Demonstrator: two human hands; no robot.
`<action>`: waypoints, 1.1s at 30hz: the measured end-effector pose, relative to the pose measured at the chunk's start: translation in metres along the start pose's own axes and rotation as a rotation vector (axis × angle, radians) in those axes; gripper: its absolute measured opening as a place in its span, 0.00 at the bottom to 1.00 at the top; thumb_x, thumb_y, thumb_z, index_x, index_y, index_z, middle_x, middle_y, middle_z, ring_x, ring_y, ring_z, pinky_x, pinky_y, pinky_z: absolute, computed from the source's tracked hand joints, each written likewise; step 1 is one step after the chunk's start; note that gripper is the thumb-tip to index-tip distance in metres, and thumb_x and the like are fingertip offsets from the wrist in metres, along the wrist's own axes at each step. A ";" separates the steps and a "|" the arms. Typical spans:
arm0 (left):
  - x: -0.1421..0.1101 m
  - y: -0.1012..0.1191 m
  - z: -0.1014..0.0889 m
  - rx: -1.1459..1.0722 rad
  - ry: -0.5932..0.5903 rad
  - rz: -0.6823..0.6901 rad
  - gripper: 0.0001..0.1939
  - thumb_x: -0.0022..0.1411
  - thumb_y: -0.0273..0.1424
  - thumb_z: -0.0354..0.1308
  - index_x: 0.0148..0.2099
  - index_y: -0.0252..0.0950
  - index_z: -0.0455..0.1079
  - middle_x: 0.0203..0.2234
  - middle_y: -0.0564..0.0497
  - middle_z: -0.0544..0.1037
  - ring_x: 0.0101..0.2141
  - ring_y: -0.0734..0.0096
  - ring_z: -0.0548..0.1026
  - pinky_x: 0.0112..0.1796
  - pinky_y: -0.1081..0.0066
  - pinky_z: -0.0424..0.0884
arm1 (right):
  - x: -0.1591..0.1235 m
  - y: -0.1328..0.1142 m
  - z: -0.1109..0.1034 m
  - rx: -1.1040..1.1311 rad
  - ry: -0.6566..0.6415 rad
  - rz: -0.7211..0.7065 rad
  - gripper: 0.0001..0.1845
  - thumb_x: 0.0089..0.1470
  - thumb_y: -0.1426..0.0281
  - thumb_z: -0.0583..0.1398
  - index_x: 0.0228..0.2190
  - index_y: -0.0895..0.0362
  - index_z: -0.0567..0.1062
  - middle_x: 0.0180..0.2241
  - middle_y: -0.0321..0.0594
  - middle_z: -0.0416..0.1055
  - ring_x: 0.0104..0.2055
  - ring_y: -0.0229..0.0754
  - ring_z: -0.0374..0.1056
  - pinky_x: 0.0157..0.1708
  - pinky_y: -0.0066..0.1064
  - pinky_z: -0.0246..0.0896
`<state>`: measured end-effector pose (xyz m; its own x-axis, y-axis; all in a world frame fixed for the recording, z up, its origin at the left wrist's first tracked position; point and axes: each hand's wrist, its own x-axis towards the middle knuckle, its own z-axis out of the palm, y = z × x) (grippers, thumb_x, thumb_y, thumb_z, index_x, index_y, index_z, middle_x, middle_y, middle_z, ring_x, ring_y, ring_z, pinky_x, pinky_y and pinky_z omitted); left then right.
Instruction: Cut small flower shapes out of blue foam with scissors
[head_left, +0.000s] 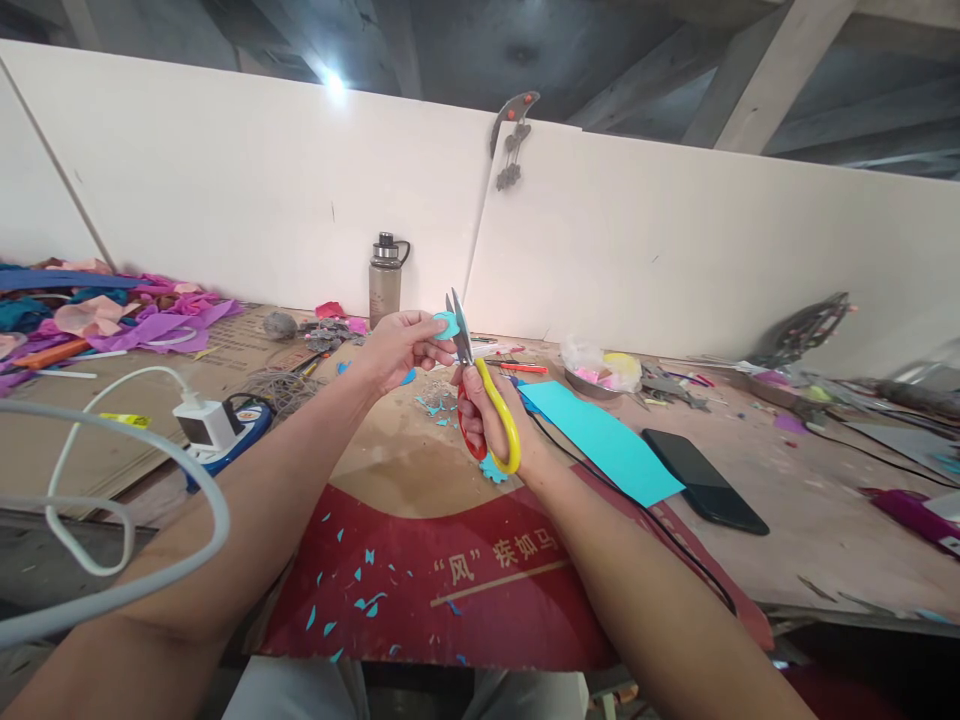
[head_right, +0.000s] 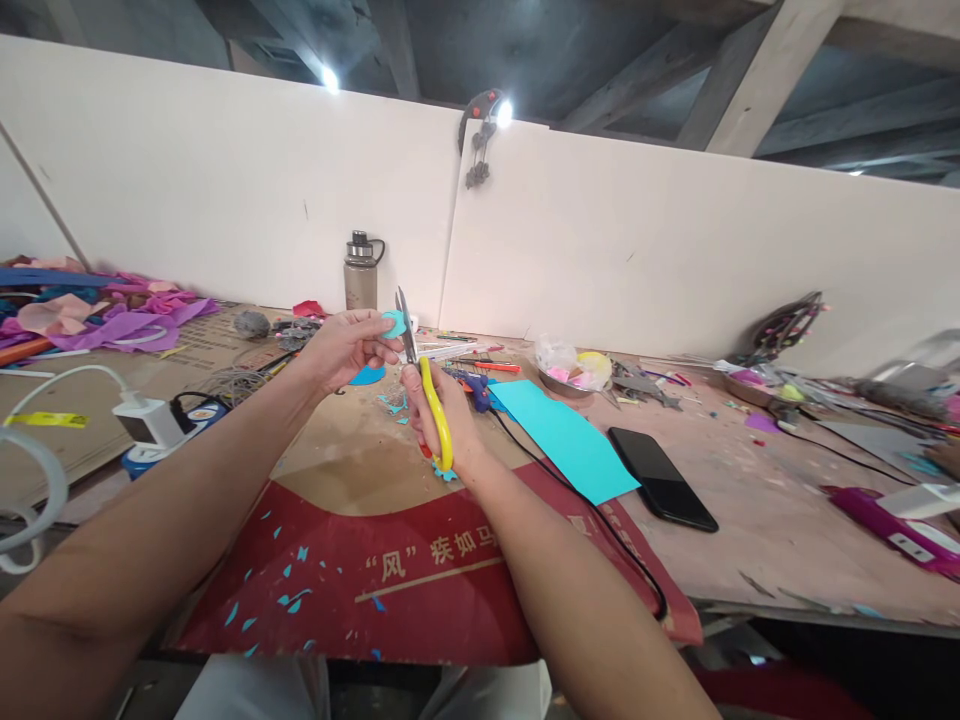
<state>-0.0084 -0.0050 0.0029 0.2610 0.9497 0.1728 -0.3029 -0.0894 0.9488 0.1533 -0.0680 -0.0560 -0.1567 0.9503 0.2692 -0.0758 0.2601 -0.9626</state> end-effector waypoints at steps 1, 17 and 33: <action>0.000 0.000 0.000 -0.002 0.004 0.001 0.14 0.59 0.27 0.75 0.30 0.32 0.72 0.23 0.47 0.83 0.20 0.73 0.80 0.20 0.77 0.64 | 0.000 0.000 0.000 0.002 -0.002 -0.001 0.40 0.49 0.29 0.65 0.35 0.50 0.62 0.21 0.23 0.53 0.17 0.30 0.46 0.12 0.26 0.46; -0.002 0.003 0.003 0.059 0.018 0.065 0.17 0.53 0.31 0.78 0.28 0.33 0.71 0.21 0.52 0.78 0.16 0.81 0.70 0.20 0.77 0.62 | -0.002 0.000 0.002 -0.021 -0.001 0.036 0.37 0.52 0.31 0.65 0.35 0.50 0.63 0.20 0.23 0.54 0.15 0.30 0.46 0.11 0.26 0.48; -0.001 0.000 0.004 0.090 -0.047 0.047 0.17 0.53 0.30 0.78 0.26 0.32 0.73 0.18 0.51 0.76 0.15 0.81 0.69 0.19 0.76 0.61 | 0.002 0.005 -0.002 -0.067 -0.048 -0.020 0.41 0.52 0.26 0.60 0.39 0.50 0.65 0.21 0.23 0.56 0.16 0.33 0.53 0.12 0.27 0.54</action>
<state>-0.0051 -0.0070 0.0042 0.2918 0.9290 0.2277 -0.2324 -0.1621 0.9590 0.1549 -0.0642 -0.0601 -0.2031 0.9360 0.2877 -0.0134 0.2911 -0.9566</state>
